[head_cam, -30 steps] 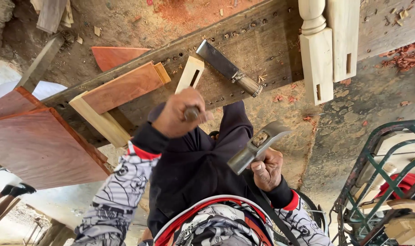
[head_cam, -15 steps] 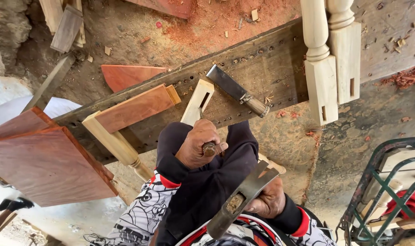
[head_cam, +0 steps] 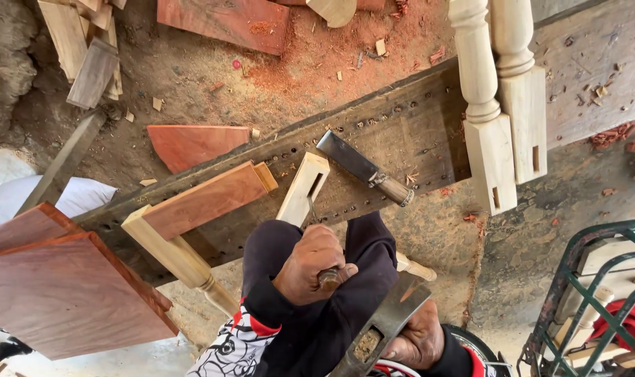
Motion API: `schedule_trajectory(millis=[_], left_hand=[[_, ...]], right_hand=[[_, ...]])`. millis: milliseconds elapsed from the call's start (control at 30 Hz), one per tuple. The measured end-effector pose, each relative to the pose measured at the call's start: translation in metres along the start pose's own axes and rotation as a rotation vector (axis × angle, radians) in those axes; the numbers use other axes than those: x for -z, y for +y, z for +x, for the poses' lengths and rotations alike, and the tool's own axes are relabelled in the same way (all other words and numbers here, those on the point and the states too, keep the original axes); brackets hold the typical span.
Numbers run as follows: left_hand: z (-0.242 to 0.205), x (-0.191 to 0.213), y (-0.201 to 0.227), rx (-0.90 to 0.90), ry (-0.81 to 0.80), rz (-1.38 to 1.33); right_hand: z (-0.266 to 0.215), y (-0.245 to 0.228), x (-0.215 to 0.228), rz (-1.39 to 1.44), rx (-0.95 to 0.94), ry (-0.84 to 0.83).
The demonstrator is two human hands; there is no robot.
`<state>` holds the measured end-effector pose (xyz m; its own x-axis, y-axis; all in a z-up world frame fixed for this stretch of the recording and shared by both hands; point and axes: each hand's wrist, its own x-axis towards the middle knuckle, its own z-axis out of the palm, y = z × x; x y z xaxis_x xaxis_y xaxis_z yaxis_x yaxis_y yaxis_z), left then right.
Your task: The person assembles a wooden furniture component by inserting a dowel into a mortise and tapping it with a hammer. They then use a chisel to adjust the fit and a try square to check alignment.
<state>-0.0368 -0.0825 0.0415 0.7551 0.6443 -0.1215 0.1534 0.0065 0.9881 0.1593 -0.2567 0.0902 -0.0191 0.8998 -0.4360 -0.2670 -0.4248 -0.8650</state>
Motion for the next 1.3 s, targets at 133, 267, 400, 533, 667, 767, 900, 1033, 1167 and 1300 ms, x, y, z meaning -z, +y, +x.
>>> schedule_trajectory(millis=[133, 267, 400, 533, 667, 767, 900, 1033, 1167, 1300], left_hand=[[0.002, 0.01, -0.003, 0.021, 0.016, -0.036], [0.003, 0.017, -0.009, 0.049, 0.054, -0.095], [0.004, 0.016, -0.013, 0.067, 0.092, -0.137], [0.005, 0.014, -0.011, 0.07, 0.085, -0.129], [-0.011, 0.006, -0.028, 0.063, 0.053, -0.062], [-0.002, 0.007, -0.035, 0.012, 0.022, -0.021], [0.012, 0.01, -0.013, 0.061, -0.118, 0.025], [0.034, 0.011, -0.059, 0.014, -0.187, 0.032], [0.093, 0.018, -0.078, 0.36, -0.152, -0.115], [0.131, 0.012, -0.097, 0.539, -0.22, -0.133]], right_hand=[[0.012, -0.002, -0.002, -0.122, -0.014, -0.006], [0.034, -0.015, -0.005, -0.157, -0.021, -0.069], [0.044, -0.016, -0.006, -0.191, -0.001, -0.134], [0.057, -0.014, -0.009, -0.043, 0.181, -0.114], [0.05, 0.01, -0.003, -0.325, -0.126, -0.154], [0.052, 0.017, 0.0, -0.561, -0.178, -0.149], [0.04, 0.034, -0.004, -0.509, -0.282, -0.052], [0.02, 0.053, 0.002, -0.308, -0.344, 0.007], [0.008, 0.068, 0.021, 0.144, -0.33, 0.158], [0.029, 0.056, 0.041, 0.269, -0.22, 0.304]])
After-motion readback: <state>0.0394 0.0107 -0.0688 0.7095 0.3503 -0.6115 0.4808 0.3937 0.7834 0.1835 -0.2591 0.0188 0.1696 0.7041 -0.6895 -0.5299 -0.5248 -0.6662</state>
